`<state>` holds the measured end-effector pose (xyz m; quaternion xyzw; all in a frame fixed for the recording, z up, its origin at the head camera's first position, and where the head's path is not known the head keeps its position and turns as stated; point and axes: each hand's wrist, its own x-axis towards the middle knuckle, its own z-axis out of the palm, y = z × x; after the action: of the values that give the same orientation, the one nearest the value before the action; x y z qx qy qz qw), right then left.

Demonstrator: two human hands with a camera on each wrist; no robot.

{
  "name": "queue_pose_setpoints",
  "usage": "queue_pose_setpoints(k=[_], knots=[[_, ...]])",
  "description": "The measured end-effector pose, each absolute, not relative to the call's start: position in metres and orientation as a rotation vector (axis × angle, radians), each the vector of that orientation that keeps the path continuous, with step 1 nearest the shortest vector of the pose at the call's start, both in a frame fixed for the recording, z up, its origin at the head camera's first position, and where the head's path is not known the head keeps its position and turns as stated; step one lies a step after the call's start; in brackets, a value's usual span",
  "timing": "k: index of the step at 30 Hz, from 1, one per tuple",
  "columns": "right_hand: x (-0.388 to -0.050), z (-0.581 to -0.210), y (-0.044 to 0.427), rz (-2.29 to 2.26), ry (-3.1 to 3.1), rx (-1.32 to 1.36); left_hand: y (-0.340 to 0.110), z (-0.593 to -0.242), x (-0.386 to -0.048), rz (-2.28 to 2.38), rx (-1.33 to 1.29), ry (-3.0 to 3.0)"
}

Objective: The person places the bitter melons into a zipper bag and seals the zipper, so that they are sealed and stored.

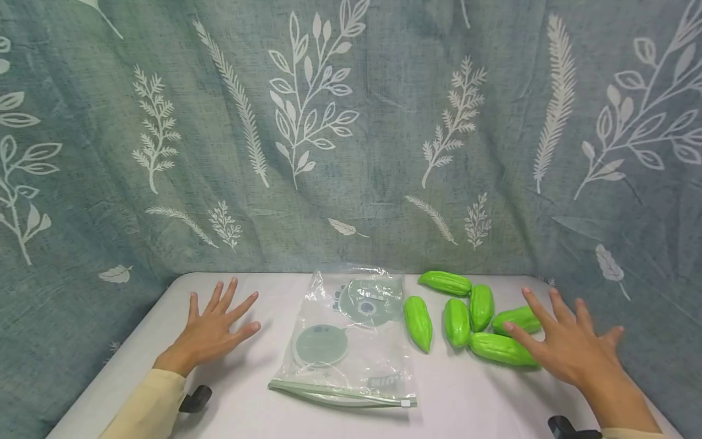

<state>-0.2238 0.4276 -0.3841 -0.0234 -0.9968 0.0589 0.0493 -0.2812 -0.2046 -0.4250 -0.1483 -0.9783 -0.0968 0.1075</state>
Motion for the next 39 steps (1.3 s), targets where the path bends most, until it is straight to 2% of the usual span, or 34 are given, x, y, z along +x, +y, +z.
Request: queue_pose_setpoints(k=[17, 31, 39], knots=[[-0.215, -0.403, 0.407, 0.147, -3.005, 0.000, -0.201, -0.437, -0.259, -0.255, -0.450, -2.817], [-0.205, -0.418, 0.394, 0.134, -2.841, 0.100, -0.192, -0.447, -0.254, -0.317, -0.438, -2.723], [-0.201, -0.419, 0.387, 0.153, -2.788, 0.138, -0.181, -0.452, -0.250, -0.367, -0.537, -2.640]])
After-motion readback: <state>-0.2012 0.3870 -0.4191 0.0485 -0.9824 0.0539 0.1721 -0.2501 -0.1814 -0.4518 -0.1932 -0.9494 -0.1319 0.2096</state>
